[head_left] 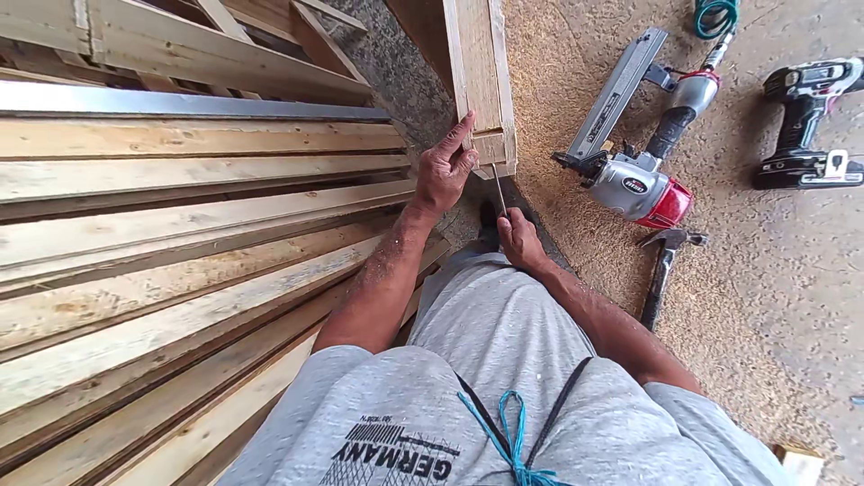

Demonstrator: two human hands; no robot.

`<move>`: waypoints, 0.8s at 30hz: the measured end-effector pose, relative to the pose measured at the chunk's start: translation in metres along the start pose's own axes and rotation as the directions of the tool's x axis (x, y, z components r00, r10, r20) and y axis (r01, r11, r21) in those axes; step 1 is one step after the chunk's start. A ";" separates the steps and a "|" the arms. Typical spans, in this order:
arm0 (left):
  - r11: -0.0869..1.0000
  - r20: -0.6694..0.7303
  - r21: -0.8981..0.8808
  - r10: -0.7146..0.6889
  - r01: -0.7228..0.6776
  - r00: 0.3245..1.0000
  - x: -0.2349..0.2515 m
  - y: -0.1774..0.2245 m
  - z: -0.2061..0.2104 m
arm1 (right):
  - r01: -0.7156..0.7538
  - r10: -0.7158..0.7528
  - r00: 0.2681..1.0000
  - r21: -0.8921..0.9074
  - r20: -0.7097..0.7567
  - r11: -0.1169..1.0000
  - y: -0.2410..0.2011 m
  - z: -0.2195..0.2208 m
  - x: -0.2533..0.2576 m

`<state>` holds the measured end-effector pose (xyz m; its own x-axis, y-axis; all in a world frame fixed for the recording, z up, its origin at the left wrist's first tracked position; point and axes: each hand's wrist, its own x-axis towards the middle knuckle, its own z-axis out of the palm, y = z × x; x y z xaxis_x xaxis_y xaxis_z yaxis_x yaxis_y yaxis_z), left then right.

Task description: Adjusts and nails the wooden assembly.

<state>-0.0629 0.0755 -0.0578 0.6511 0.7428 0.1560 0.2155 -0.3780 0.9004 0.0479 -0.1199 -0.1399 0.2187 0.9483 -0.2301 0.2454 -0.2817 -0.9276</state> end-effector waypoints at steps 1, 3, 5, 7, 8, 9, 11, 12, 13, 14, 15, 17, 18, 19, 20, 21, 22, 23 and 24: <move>1.000 -0.004 -0.002 0.000 0.000 1.000 0.000 -0.001 0.000 | 0.005 -0.005 1.000 -0.006 -0.003 1.000 0.001 0.000 0.001; 1.000 -0.003 0.005 -0.006 0.006 1.000 -0.001 -0.002 0.000 | 0.015 -0.015 1.000 -0.022 -0.007 1.000 0.003 0.001 0.003; 1.000 -0.007 0.003 -0.004 0.004 1.000 -0.001 -0.002 0.000 | 0.028 -0.028 1.000 -0.035 -0.012 0.999 0.007 0.003 0.006; 1.000 -0.010 -0.002 -0.007 0.007 1.000 -0.001 -0.003 0.001 | 0.039 -0.040 0.999 -0.038 -0.016 0.998 0.010 0.003 0.008; 1.000 -0.010 -0.003 -0.010 0.010 1.000 -0.001 -0.002 0.000 | 0.039 -0.040 0.999 -0.036 -0.014 0.999 0.010 0.003 0.008; 1.000 -0.007 -0.004 -0.013 0.013 1.000 -0.001 -0.002 0.000 | 0.032 -0.032 0.999 -0.035 -0.011 0.999 0.008 0.003 0.007; 1.000 0.004 -0.012 -0.026 0.026 1.000 -0.001 0.001 -0.001 | -0.037 0.037 0.999 -0.037 0.008 0.999 -0.009 -0.003 -0.003; 0.999 0.007 -0.010 -0.031 0.031 1.000 -0.001 0.002 -0.002 | -0.101 0.102 0.995 -0.038 0.021 0.994 -0.025 -0.008 -0.010; 1.000 0.004 -0.008 -0.030 0.030 1.000 0.000 0.003 -0.002 | -0.181 0.182 0.983 -0.032 0.036 0.983 -0.044 -0.013 -0.016; 1.000 -0.003 -0.010 -0.025 0.025 1.000 0.000 0.003 -0.002 | -0.261 0.261 0.964 -0.007 0.058 0.965 -0.063 -0.018 -0.021; 1.000 -0.006 -0.012 -0.023 0.023 1.000 -0.001 0.002 -0.002 | -0.330 0.326 0.941 0.035 0.086 0.943 -0.080 -0.023 -0.025; 1.000 -0.005 -0.004 -0.024 0.024 1.000 -0.003 0.003 -0.001 | -0.416 0.399 0.905 0.111 0.144 0.903 -0.104 -0.029 -0.026; 1.000 -0.008 0.000 -0.022 0.022 1.000 -0.003 0.003 -0.001 | -0.427 0.409 0.900 0.116 0.150 0.897 -0.108 -0.029 -0.024; 1.000 -0.008 0.008 -0.025 0.025 1.000 -0.003 0.005 -0.001 | -0.419 0.405 0.904 0.096 0.137 0.903 -0.107 -0.027 -0.023; 0.999 -0.004 0.022 -0.037 0.037 0.999 -0.003 0.009 -0.001 | -0.401 0.391 0.913 0.068 0.116 0.914 -0.102 -0.024 -0.022; 0.999 -0.005 0.029 -0.043 0.043 0.999 -0.004 0.011 -0.001 | -0.376 0.371 0.924 0.040 0.098 0.926 -0.095 -0.022 -0.021; 0.998 -0.008 0.036 -0.047 0.047 0.999 -0.004 0.012 -0.001 | -0.344 0.341 0.936 0.023 0.087 0.939 -0.087 -0.019 -0.019; 0.998 -0.005 0.037 -0.053 0.053 0.999 -0.005 0.012 -0.001 | -0.310 0.308 0.948 0.010 0.078 0.951 -0.078 -0.016 -0.019; 0.997 -0.005 0.042 -0.058 0.058 0.998 -0.007 0.013 -0.001 | -0.279 0.279 0.958 -0.002 0.069 0.960 -0.070 -0.013 -0.019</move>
<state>-0.0651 0.0657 -0.0469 0.6340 0.7661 0.1055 0.2831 -0.3568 0.8902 0.0385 -0.1196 -0.0669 0.2122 0.8399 -0.4995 0.1768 -0.5357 -0.8257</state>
